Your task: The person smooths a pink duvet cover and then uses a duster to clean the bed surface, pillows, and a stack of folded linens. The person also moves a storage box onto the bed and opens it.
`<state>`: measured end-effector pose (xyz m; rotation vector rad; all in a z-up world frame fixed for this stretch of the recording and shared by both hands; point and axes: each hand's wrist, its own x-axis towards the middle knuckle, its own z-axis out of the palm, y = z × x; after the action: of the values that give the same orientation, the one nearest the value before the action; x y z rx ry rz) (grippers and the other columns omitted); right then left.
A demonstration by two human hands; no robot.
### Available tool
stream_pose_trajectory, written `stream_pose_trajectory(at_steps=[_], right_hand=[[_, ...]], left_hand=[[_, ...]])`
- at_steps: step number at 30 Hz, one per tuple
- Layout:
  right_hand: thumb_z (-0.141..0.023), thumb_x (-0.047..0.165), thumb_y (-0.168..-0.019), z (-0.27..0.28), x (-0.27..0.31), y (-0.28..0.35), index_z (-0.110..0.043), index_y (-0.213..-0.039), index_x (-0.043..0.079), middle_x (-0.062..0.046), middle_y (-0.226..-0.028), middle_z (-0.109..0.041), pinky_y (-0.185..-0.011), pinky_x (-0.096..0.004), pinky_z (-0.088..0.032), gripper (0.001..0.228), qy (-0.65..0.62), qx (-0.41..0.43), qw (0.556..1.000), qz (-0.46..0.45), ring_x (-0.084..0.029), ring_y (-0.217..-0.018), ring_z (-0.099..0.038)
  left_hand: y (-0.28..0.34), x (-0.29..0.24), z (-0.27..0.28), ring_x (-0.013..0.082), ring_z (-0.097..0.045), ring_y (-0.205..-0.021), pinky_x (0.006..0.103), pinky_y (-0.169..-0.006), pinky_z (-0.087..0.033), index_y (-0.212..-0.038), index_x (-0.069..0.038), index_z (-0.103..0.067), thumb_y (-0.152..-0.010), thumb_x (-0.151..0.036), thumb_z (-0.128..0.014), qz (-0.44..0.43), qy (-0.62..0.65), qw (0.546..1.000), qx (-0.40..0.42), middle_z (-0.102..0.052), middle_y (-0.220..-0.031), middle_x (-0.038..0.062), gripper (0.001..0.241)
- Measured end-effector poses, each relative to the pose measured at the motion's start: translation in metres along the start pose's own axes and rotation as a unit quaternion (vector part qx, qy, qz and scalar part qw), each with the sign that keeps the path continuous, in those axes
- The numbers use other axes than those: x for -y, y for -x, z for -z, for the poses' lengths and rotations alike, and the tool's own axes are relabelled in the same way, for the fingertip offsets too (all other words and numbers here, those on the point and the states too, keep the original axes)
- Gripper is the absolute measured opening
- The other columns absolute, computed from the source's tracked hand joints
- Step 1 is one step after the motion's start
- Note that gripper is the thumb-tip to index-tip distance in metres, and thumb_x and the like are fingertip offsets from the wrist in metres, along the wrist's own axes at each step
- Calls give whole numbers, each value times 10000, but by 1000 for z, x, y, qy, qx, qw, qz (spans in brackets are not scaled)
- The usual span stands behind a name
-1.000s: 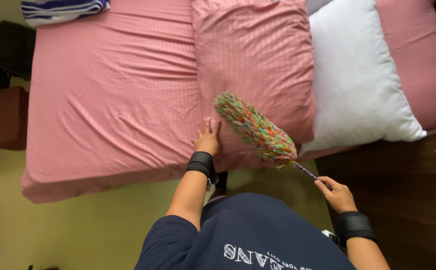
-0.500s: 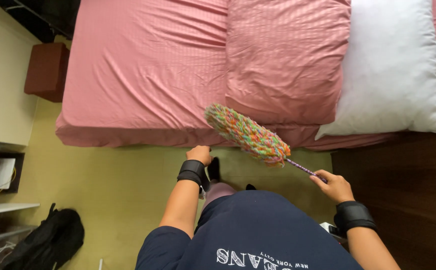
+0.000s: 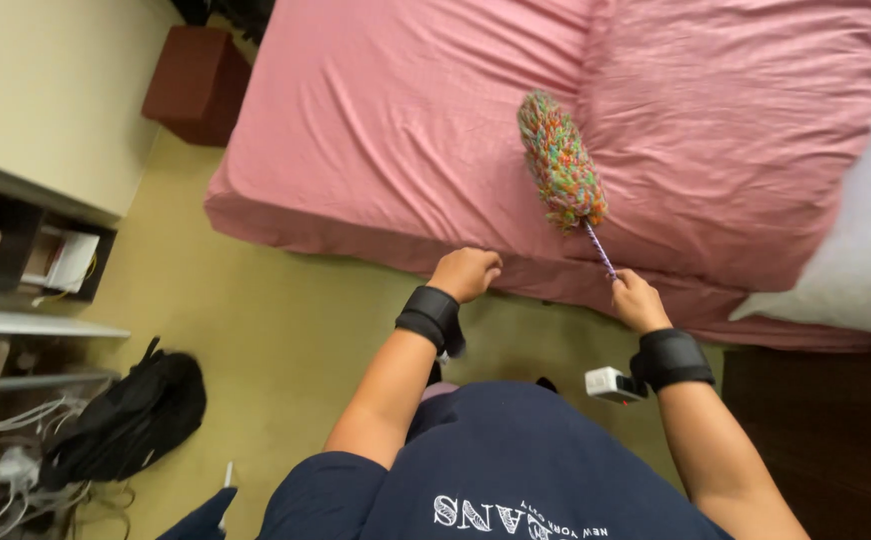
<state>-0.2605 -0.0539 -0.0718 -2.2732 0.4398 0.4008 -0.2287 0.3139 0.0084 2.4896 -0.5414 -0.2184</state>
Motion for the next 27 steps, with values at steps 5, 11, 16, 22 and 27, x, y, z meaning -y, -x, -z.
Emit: stream_pose_trajectory(at_steps=[5,11,16,22,27], right_hand=[[-628,244,-958,-62,93,10,-598,-1221,72,-203,-985,-706,-766,-496,-570,315,116,64,991,-32,-374,-876,-712],[-858,273,-778,-138,123,14,-589,-1144,28,-187,-976,-736,-858,-445,-557,516,169,121,978,14,-348,-966,-720],[-945,330,-672,-180,161,28,-531,-1174,-3,-177,-966,-707,-852,-436,-562,731,149,162,975,17,-344,-961,-722],[-845,202,-801,-213,210,37,-450,-1315,32,-207,-854,-719,-566,-399,-552,671,46,236,970,-36,-252,-654,-681],[-635,138,-970,-245,219,29,-359,-1355,-10,-191,-859,-690,-531,-411,-624,496,-175,307,934,-59,-239,-593,-705]], left_hand=[[17,62,13,336,-713,-950,499,-810,-556,-1024,-201,-761,-914,-332,-666,27,-13,999,23,-759,-970,94,195],[48,112,12,359,-708,-949,524,-828,-543,-986,-176,-771,-960,-453,-607,85,8,993,83,-761,-955,112,322],[59,119,10,375,-705,-1004,518,-890,-535,-971,-128,-784,-1006,-544,-536,112,32,985,131,-759,-1006,158,486],[74,140,-5,400,-666,-1102,505,-950,-507,-1232,-148,-713,-993,-520,-495,120,160,964,173,-736,-1159,189,492],[87,141,40,419,-728,-958,480,-847,-563,-1504,-153,-384,-829,-388,-683,92,252,946,184,-757,-1005,244,775]])
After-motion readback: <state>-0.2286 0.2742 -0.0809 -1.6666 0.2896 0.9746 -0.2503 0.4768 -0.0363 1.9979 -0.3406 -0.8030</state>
